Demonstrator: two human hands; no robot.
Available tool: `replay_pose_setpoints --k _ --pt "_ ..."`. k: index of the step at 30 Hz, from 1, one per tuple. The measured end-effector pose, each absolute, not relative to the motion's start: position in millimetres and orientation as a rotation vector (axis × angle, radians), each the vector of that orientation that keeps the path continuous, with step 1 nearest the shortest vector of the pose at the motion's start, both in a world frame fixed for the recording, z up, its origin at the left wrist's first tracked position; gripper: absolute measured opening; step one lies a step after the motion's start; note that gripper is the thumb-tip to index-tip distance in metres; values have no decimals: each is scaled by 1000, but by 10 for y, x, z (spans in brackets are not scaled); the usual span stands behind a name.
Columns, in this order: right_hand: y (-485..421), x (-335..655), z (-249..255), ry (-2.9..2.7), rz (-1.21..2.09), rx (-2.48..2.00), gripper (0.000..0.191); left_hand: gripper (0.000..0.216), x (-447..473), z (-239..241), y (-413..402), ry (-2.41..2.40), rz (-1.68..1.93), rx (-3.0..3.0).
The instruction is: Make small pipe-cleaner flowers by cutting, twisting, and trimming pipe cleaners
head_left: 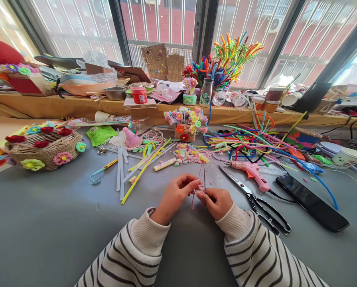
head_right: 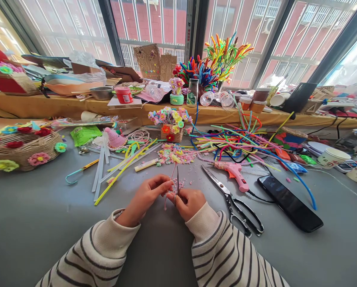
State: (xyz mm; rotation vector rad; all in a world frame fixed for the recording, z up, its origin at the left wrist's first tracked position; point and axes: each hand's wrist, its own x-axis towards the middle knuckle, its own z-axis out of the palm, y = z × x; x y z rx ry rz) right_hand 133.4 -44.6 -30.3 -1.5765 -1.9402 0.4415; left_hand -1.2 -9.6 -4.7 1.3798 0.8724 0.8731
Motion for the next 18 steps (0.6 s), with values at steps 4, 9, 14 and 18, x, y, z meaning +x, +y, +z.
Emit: replay_pose_setpoints --k 4,9,14,18 --pt "-456 1336 -322 -2002 525 -1555 46 18 -18 -33 -103 900 943 1378" --pt "-443 1340 -353 -2049 565 -1516 46 18 -20 -41 -105 894 944 1386" --pt "-442 1332 -342 -2015 537 -1502 46 19 -27 -55 -95 863 897 1435" --pt "-437 1333 -319 -1947 449 -1504 44 20 -28 -75 -89 878 888 1435"
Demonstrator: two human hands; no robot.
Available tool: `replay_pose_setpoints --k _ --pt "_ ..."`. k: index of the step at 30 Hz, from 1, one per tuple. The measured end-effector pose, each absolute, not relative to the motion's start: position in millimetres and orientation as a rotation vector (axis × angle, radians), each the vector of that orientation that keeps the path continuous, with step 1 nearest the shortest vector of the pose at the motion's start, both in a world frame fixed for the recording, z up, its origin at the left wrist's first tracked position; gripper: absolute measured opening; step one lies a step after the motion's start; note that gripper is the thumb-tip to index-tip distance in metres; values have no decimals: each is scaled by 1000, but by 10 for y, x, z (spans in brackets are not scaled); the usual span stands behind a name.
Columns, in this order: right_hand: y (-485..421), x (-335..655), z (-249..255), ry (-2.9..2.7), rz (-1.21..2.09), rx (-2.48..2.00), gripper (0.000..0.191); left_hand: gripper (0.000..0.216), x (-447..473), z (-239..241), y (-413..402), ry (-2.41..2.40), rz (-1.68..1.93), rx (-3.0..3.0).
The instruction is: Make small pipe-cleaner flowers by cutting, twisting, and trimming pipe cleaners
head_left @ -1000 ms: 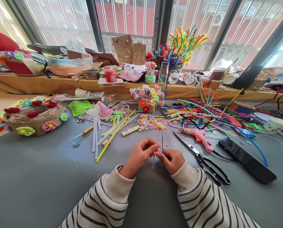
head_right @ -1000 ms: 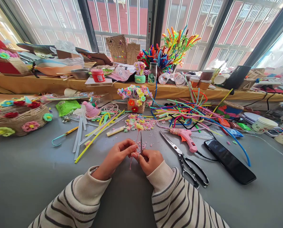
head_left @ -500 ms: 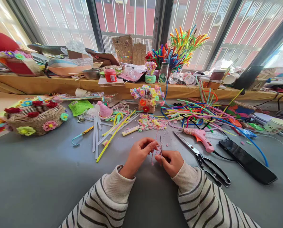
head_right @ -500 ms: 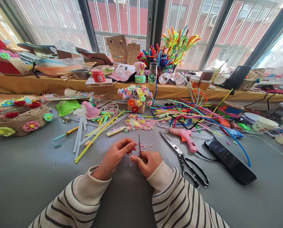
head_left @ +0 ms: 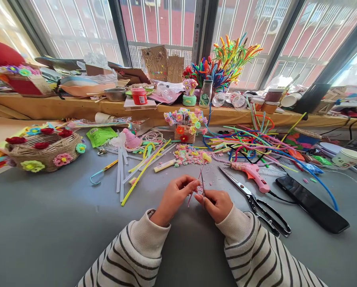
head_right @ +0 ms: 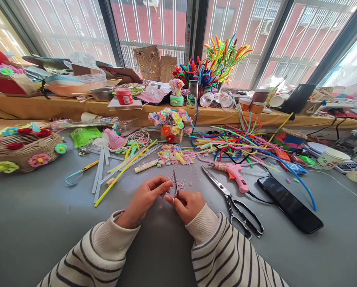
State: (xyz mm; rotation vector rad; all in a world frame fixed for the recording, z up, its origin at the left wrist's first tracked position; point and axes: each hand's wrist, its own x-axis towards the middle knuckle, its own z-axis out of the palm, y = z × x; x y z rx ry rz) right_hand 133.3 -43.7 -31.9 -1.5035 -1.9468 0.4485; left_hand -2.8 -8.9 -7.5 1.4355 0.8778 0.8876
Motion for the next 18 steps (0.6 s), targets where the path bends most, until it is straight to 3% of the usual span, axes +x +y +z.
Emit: replay_pose_setpoints --k 12,18 --pt "-446 1325 -318 -1939 602 -1485 47 19 -26 -84 -99 891 894 1452" --pt "-429 1324 -349 -1951 501 -1493 46 18 -30 -74 -103 857 910 1425"
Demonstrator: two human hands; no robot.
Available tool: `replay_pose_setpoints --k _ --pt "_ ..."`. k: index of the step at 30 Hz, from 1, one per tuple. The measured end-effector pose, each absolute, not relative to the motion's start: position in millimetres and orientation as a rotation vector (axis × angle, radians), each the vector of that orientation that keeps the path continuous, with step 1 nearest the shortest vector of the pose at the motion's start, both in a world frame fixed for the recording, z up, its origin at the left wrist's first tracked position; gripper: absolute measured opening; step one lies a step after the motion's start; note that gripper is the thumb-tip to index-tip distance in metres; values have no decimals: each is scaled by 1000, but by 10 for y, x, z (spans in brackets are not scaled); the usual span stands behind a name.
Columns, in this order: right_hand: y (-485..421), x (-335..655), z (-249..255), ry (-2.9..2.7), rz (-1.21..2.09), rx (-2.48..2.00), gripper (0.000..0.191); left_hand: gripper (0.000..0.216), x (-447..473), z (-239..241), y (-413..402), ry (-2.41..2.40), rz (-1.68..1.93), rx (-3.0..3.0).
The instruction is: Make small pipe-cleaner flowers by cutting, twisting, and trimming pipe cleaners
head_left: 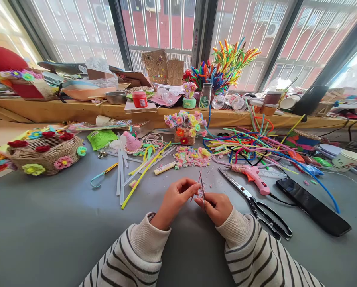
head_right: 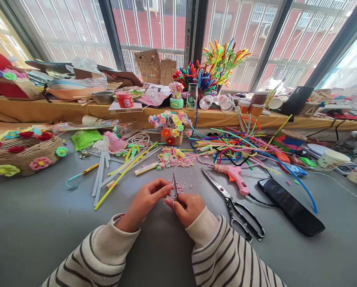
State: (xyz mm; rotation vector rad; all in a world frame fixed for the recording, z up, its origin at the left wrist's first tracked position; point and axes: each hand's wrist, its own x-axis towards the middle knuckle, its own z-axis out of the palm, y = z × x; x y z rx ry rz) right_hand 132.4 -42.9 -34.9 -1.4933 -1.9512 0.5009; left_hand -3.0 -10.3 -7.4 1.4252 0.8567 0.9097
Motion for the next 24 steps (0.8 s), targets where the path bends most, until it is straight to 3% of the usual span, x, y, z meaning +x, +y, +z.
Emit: replay_pose_setpoints --k 24 --pt "-458 1325 -310 -1848 497 -1453 44 19 -15 -46 -107 875 876 1428"
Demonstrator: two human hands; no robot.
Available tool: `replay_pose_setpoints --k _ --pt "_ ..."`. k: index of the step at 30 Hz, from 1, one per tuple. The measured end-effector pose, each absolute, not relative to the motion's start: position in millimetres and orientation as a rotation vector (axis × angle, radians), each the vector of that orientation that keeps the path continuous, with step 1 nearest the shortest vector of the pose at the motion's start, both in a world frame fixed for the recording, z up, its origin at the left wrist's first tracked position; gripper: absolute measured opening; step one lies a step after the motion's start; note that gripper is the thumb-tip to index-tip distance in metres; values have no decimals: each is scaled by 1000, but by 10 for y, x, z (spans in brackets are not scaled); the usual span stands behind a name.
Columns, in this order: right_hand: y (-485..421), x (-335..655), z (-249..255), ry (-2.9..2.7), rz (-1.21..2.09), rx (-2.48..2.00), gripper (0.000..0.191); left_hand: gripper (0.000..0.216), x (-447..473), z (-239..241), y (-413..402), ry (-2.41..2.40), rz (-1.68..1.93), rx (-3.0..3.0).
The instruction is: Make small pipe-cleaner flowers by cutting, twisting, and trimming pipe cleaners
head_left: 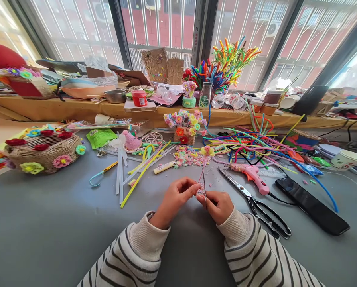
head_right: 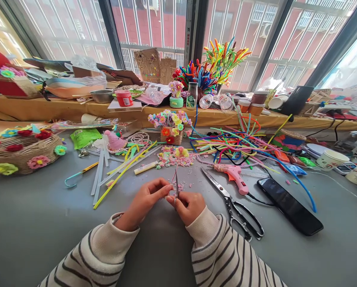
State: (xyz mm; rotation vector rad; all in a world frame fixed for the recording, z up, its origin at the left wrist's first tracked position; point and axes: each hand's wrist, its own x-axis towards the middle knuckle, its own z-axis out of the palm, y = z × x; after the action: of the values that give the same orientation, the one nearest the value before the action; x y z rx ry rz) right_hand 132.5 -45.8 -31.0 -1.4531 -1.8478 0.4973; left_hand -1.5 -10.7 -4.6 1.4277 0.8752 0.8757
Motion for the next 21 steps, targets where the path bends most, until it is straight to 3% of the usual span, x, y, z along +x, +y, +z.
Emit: replay_pose_setpoints --k 13,21 --pt "-446 1329 -320 -1806 390 -1500 45 18 -15 -40 -108 860 885 1430" --pt "-463 1320 -286 -1773 521 -1491 44 18 -13 -36 -113 861 878 1418"
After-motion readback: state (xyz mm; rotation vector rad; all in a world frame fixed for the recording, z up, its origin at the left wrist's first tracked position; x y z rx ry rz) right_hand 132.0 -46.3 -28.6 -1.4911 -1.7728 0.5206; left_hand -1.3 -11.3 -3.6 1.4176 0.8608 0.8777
